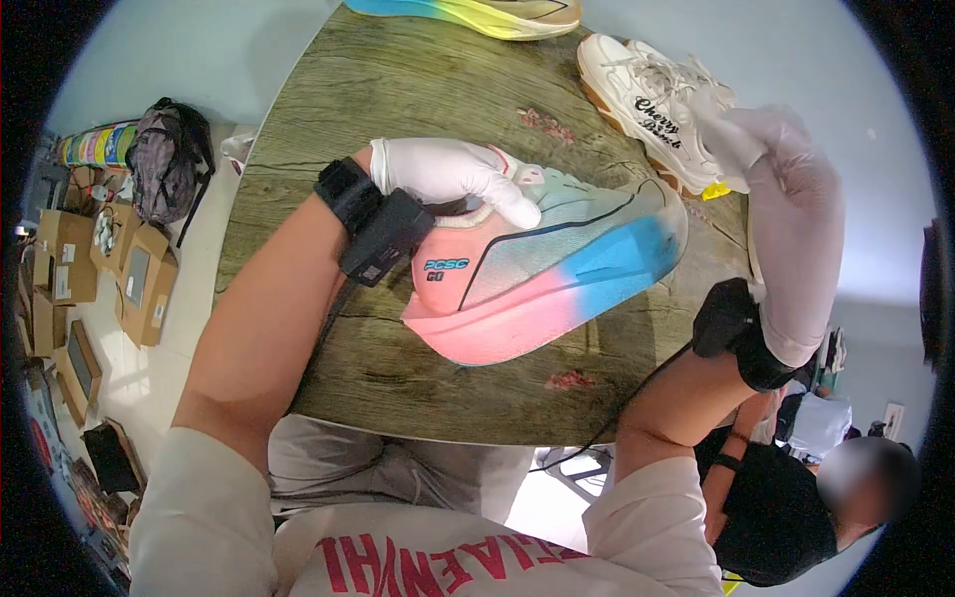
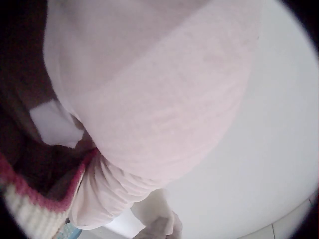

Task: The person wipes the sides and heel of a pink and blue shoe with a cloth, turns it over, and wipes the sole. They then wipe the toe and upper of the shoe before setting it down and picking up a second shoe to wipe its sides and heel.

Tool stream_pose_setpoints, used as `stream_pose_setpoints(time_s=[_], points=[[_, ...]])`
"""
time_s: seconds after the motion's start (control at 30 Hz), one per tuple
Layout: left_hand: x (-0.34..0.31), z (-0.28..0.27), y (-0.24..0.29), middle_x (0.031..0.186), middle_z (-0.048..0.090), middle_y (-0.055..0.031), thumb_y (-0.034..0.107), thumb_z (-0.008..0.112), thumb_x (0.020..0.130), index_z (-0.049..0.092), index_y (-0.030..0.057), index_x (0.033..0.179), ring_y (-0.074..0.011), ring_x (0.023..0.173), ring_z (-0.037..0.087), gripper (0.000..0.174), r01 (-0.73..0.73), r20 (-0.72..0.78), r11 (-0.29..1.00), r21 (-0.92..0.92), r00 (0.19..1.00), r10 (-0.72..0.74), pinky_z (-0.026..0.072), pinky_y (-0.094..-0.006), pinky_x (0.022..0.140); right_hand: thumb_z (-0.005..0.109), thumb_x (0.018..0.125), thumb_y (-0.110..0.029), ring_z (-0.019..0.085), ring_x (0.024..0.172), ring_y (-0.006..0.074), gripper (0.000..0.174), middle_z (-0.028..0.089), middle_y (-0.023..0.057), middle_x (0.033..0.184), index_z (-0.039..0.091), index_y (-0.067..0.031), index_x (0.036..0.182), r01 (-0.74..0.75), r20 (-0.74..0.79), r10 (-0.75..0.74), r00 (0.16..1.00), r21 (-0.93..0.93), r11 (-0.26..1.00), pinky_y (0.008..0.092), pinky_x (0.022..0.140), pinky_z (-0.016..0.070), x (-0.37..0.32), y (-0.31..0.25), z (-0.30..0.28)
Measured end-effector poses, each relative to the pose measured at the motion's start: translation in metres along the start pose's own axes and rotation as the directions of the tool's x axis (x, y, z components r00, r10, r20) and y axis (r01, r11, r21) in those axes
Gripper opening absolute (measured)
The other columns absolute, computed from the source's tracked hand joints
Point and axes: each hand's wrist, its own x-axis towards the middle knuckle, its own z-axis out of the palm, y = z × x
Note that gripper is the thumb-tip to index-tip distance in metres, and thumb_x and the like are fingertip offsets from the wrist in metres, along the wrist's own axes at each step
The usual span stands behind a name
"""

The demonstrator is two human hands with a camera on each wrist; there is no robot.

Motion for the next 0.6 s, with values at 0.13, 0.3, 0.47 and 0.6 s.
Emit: stream_pose_setpoints(time_s=[0.13,0.3,0.47,0.6], points=[[0.001,0.001,-0.001,0.060,0.043,0.0054,0.028,0.076,0.090,0.061,0.0107,0.073,-0.0037,0.047,0.035,0.029,0.000,0.005,0.999,-0.044,1.000,0.000,0.0241,-0.0247,0.043,0.058,0.087,-0.004,0.066,0.091,0.0354,0.018,0.069,0.0162,0.095,0.072,0.0012,0.097,0.183,0.380,-0.099,0.920,-0.190,0.965,0.0373,0.085,0.0518,0.001,0.021,-0.004],[-0.008,0.007,0.013,0.055,0.043,0.0052,0.030,0.077,0.089,0.065,0.0089,0.073,-0.0047,0.045,0.036,0.029,0.049,-0.047,0.999,-0.011,0.998,-0.049,0.0245,-0.0255,0.043,0.065,0.086,-0.008,0.061,0.082,0.0287,0.017,0.061,0.0130,0.085,0.070,0.0043,0.097,0.127,0.484,-0.064,0.873,-0.099,0.987,0.0355,0.076,0.0467,-0.006,0.021,0.019],[-0.002,-0.003,0.000,0.054,0.045,0.0059,0.030,0.078,0.089,0.066,0.0091,0.072,-0.0042,0.045,0.036,0.029,-0.031,0.027,1.000,0.005,0.999,0.031,0.0249,-0.0251,0.043,0.065,0.086,-0.007,0.061,0.083,0.0295,0.015,0.060,0.0136,0.084,0.070,0.0027,0.096,0.138,0.530,-0.064,0.846,-0.101,0.985,0.0355,0.076,0.0468,-0.002,0.010,0.018],[0.003,0.000,-0.004,0.055,0.046,0.0062,0.030,0.078,0.089,0.066,0.0103,0.071,-0.0039,0.045,0.036,0.029,-0.025,-0.003,0.999,-0.024,1.000,0.025,0.0248,-0.0246,0.043,0.065,0.086,-0.007,0.062,0.087,0.0330,0.013,0.065,0.0142,0.091,0.070,0.0019,0.094,0.247,0.507,-0.158,0.847,-0.112,0.963,0.0387,0.081,0.0495,-0.010,0.002,0.024]])
